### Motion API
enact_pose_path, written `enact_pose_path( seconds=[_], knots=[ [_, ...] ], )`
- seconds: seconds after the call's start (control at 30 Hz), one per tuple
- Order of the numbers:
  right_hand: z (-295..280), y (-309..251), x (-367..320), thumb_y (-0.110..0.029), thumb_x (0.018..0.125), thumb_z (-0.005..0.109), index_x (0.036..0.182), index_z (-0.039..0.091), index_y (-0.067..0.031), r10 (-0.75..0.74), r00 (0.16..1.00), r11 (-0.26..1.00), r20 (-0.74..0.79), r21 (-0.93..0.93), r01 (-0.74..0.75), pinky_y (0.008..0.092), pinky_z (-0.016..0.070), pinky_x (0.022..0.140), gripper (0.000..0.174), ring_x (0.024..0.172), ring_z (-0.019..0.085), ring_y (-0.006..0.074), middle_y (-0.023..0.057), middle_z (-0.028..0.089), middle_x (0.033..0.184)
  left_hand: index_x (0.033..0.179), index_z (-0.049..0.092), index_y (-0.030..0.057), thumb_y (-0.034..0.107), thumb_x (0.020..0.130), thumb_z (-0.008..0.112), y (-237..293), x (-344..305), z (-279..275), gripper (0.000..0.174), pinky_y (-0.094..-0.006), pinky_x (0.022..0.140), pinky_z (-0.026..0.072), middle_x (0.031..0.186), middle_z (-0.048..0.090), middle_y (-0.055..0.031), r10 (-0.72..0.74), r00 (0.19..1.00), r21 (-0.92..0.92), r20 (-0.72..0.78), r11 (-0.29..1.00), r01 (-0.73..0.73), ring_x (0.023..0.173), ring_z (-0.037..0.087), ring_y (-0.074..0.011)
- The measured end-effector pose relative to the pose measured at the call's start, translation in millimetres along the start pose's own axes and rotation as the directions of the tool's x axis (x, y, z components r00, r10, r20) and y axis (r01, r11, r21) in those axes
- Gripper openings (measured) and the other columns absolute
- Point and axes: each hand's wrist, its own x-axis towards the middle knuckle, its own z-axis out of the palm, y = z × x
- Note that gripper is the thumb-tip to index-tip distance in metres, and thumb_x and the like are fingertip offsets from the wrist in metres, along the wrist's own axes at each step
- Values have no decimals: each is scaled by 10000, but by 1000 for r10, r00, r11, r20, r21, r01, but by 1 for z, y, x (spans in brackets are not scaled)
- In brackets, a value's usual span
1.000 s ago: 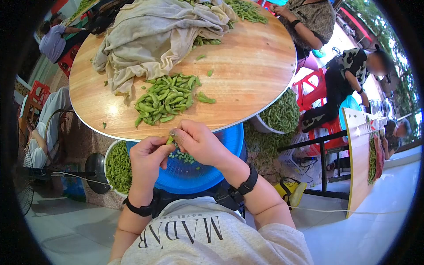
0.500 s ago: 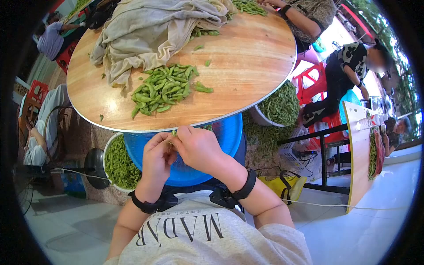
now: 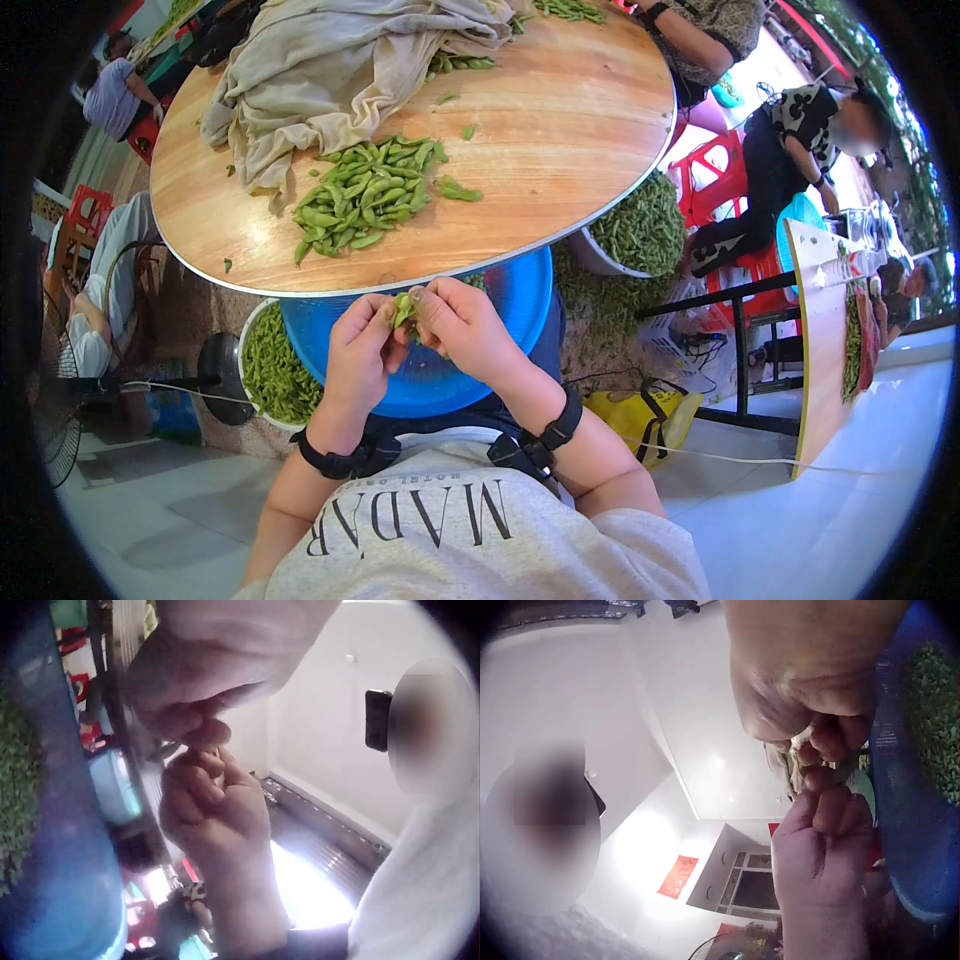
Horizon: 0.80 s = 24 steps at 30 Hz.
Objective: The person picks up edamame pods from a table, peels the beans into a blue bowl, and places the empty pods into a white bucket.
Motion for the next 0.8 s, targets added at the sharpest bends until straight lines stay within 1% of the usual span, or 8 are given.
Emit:
enact_pose_path(
  seconds=[0.1, 0.23, 0.3, 0.4, 0.63, 0.73, 0.77, 0.8],
  knots=[
    [-1, -3, 2, -257, 916, 445, 721, 483, -60, 42, 997, 998, -70, -38, -45, 181, 312, 423, 280, 467, 390, 40, -17, 479, 568, 934, 541, -19, 41, 846, 523, 4, -5, 4, 108, -186, 437, 400, 732, 581, -55, 128, 992, 250, -10, 961, -121, 507, 499, -79],
    [-3, -1, 2, -258, 909, 458, 734, 494, -56, 81, 997, 995, 17, 63, -82, 183, 314, 421, 269, 476, 397, 39, -16, 478, 574, 940, 568, -44, -18, 795, 583, 5, -7, -1, 148, -200, 473, 445, 755, 610, -72, 214, 977, 520, 6, 834, -186, 535, 542, -91],
    [-5, 0, 4, -262, 899, 478, 759, 514, -50, 116, 992, 982, 51, 143, -123, 183, 314, 422, 257, 484, 399, 36, -18, 484, 587, 924, 574, -40, -9, 799, 578, 5, -8, 1, 129, -197, 467, 439, 737, 609, -70, 204, 979, 462, -19, 870, -172, 534, 543, -91],
    [-7, -11, 5, -247, 848, 544, 824, 553, -36, 113, 993, 986, 35, -125, -107, 171, 338, 446, 212, 514, 432, 38, -13, 515, 627, 915, 577, -36, -8, 802, 571, 6, -7, 0, 117, -194, 457, 434, 718, 607, -70, 154, 988, 374, -32, 918, -131, 526, 542, -90],
    [-22, -8, 14, -177, 719, 620, 794, 596, -18, -88, 965, 875, 246, -445, 193, 308, 450, 592, 177, 615, 562, 176, 92, 603, 698, 888, 578, -30, -16, 798, 560, -4, -10, -4, 92, -196, 433, 424, 690, 598, -69, 57, 998, 345, -7, 937, -51, 485, 526, -91],
    [-20, 3, 13, -178, 709, 620, 801, 601, -22, -2, 954, 859, 299, -489, 154, 307, 453, 586, 182, 616, 574, 191, 115, 612, 697, 870, 572, -32, -17, 798, 560, -3, -16, -17, 74, -208, 433, 426, 698, 594, -78, -34, 999, 376, -4, 926, 33, 487, 526, -95],
    [-22, -1, 12, -127, 712, 610, 827, 596, -30, 130, 936, 850, 326, -523, 64, 265, 437, 593, 151, 643, 535, 114, 65, 596, 698, 868, 570, -33, -17, 798, 560, -5, -18, -20, 74, -209, 433, 426, 700, 594, -79, -67, 998, 387, 7, 920, 59, 487, 526, -96],
    [-25, 3, 11, -122, 710, 606, 830, 598, -30, 125, 931, 845, 343, -529, 82, 268, 438, 576, 151, 627, 536, 116, 62, 593, 683, 867, 569, -35, -16, 798, 561, -8, -20, -21, 73, -211, 433, 426, 702, 594, -81, -103, 994, 401, 18, 912, 87, 488, 527, -97]
  ],
)
